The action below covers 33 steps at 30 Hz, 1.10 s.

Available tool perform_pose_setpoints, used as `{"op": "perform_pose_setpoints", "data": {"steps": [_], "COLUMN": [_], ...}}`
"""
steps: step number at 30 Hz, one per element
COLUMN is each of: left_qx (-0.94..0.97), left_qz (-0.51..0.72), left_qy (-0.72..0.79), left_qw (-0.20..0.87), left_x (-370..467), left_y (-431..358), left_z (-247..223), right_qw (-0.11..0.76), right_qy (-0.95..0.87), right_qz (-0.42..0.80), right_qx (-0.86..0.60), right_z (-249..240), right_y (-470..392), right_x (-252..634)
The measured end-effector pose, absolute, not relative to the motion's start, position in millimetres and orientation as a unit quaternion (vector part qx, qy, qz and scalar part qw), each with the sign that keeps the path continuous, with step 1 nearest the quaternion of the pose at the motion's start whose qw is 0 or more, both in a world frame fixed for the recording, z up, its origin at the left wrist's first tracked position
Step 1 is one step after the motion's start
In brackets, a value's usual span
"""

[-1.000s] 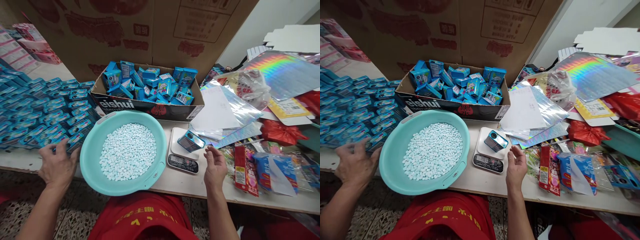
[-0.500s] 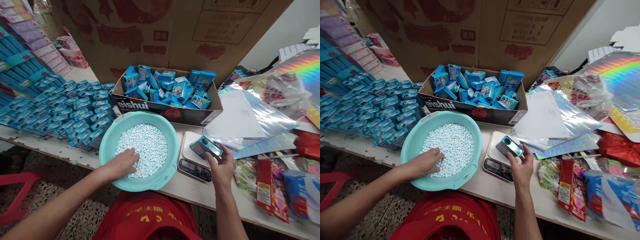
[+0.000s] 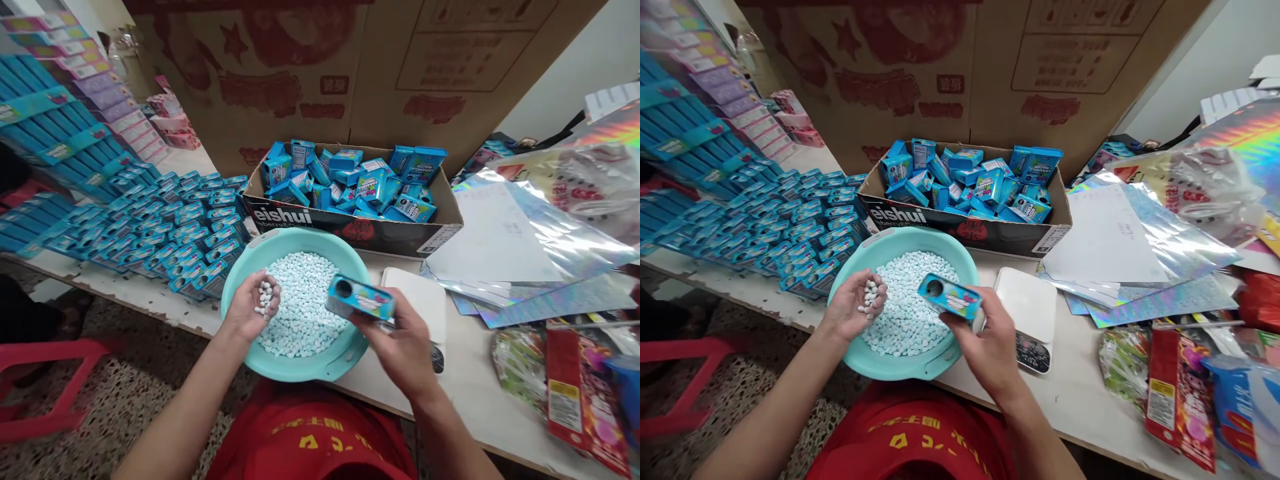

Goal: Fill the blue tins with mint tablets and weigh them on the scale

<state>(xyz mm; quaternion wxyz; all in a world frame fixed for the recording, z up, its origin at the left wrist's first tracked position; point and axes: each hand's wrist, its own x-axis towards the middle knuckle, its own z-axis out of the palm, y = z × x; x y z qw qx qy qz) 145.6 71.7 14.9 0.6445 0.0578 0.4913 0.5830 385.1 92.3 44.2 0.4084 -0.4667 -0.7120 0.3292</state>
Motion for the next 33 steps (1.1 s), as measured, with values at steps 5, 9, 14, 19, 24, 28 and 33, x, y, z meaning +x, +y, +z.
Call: {"op": "perform_pose_setpoints", "data": {"steps": [5,9,14,19,24,28,33], "left_qx": [0.089,0.176,0.210,0.199,0.430,0.545,0.488], "left_qz": [0.707,0.724,0.707,0.707,0.529,0.409,0.195], "left_qy": [0.419,0.444,0.485,0.470,0.612,0.721,0.850], "left_qw": [0.563,0.497,0.469,0.489,0.401,0.125,-0.031], "left_x": [163.7,182.9,190.5,181.2,153.1,100.5,36.4], "left_y": [83.9,87.5,89.3,91.8,78.2,55.5,34.5], "left_z": [45.6,47.8,42.5,40.6,21.2,5.3,-13.7], "right_qw": [0.351,0.327,0.310,0.315,0.364,0.462,0.480], "right_qy": [-0.776,-0.782,-0.785,-0.772,-0.706,-0.584,-0.501], "right_qz": [0.326,0.335,0.327,0.352,0.416,0.336,0.192], "right_qx": [-0.409,-0.411,-0.426,-0.425,-0.444,-0.577,-0.694], "right_z": [18.1,12.2,13.1,13.6,35.2,44.2,14.4], "right_y": [82.4,78.2,80.2,83.5,81.9,88.8,113.8], "right_x": [345.4,336.1,334.1,334.4,363.4,414.3,461.9]}}
